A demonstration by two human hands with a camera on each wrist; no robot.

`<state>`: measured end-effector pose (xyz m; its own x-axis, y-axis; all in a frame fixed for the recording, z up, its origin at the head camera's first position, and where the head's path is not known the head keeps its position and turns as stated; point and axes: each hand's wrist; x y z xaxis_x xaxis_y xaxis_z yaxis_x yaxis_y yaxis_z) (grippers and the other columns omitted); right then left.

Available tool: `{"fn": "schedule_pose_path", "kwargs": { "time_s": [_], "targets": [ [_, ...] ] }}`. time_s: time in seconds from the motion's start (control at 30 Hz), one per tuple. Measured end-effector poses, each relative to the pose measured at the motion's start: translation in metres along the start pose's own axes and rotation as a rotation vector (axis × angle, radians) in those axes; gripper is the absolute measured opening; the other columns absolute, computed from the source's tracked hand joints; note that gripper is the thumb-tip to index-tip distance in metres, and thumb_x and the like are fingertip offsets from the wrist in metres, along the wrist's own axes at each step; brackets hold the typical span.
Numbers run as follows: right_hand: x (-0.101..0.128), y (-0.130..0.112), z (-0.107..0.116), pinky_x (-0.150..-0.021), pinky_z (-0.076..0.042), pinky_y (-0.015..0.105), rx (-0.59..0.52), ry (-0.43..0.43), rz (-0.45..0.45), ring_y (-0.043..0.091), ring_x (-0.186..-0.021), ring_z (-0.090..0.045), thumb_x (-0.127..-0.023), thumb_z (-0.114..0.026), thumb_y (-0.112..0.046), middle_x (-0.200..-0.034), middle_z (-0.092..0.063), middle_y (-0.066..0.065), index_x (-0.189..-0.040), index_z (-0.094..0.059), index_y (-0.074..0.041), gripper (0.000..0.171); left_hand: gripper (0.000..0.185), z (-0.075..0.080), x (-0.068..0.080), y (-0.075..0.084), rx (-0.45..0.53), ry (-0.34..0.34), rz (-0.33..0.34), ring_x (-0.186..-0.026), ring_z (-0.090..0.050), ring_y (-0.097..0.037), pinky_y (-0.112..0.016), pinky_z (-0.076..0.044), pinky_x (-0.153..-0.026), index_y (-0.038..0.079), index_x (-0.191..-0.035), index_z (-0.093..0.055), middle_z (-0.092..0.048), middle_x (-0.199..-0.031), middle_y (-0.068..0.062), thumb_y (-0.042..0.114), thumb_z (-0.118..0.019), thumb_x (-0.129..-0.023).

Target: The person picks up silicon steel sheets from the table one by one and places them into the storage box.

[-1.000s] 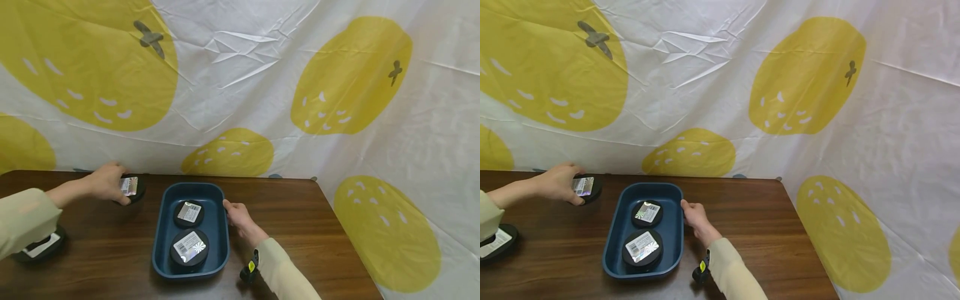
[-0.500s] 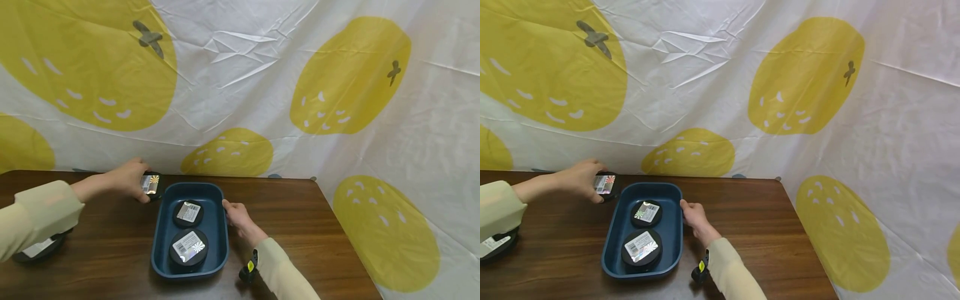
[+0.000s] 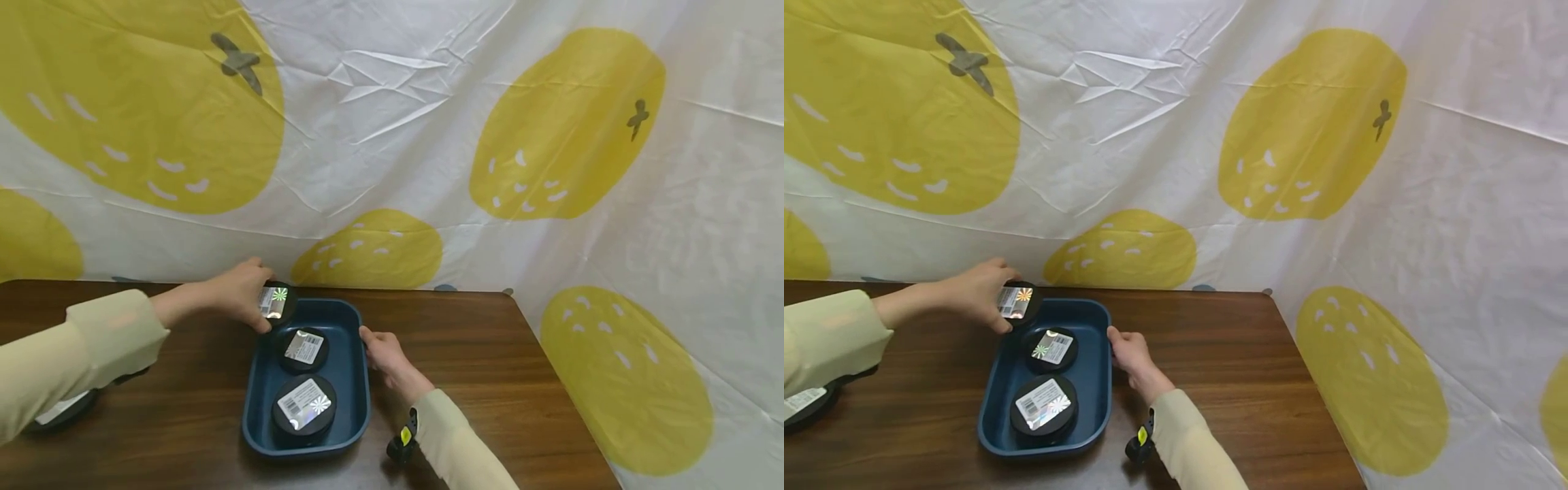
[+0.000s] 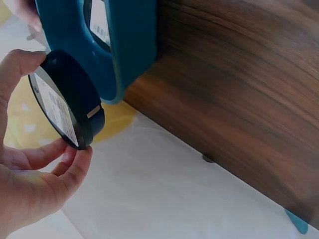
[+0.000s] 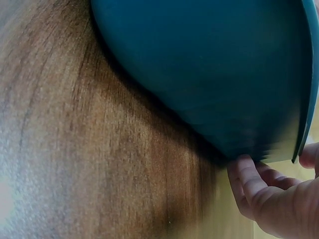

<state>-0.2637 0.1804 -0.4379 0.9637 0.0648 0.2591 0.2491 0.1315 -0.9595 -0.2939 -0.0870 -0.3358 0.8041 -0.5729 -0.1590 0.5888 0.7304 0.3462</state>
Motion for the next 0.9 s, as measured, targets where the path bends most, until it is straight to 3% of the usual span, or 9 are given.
{"fn": "schedule_pose_path", "kwargs": {
  "time_s": [0.4, 0.7, 0.9],
  "targets": [
    [0.002, -0.001, 0.0, -0.048, -0.028, 0.02, 0.004, 0.009, 0.014, 0.008, -0.046, -0.032, -0.098, -0.049, -0.027, -0.049, -0.034, -0.006, -0.06, -0.045, -0.014, 0.04, 0.077, -0.011, -0.016, 0.019, 0.013, -0.064, 0.009, -0.08, -0.049, -0.028, -0.037, -0.046, -0.069, -0.014, -0.108, -0.057, -0.049, -0.091, -0.017, 0.023, -0.088, -0.047],
    [0.001, -0.002, 0.0, -0.049, -0.03, 0.02, -0.004, 0.017, 0.003, 0.008, -0.047, -0.033, -0.097, -0.049, -0.026, -0.049, -0.034, -0.006, -0.058, -0.044, -0.014, 0.041, 0.078, -0.02, -0.023, 0.021, 0.005, -0.075, -0.02, -0.083, -0.05, -0.029, -0.041, -0.047, -0.073, -0.015, -0.108, -0.057, -0.049, -0.094, -0.019, 0.023, -0.087, -0.047],
    [0.001, -0.002, -0.002, -0.053, -0.035, 0.02, -0.021, 0.029, 0.004, 0.007, -0.049, -0.038, -0.097, -0.05, -0.025, -0.049, -0.037, -0.007, -0.065, -0.05, -0.011, 0.035, 0.079, -0.024, -0.026, 0.023, 0.002, -0.097, -0.016, -0.084, -0.049, -0.03, -0.041, -0.047, -0.075, -0.015, -0.11, -0.056, -0.049, -0.096, -0.02, 0.022, -0.087, -0.047]
  ]
}}
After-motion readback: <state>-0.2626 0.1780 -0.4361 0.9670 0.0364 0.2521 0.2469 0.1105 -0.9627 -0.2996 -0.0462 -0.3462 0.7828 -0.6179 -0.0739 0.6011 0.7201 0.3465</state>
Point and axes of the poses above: each hand's wrist, its own x-axis away from the middle knuckle, its own z-axis out of the back of the hand, y = z × x
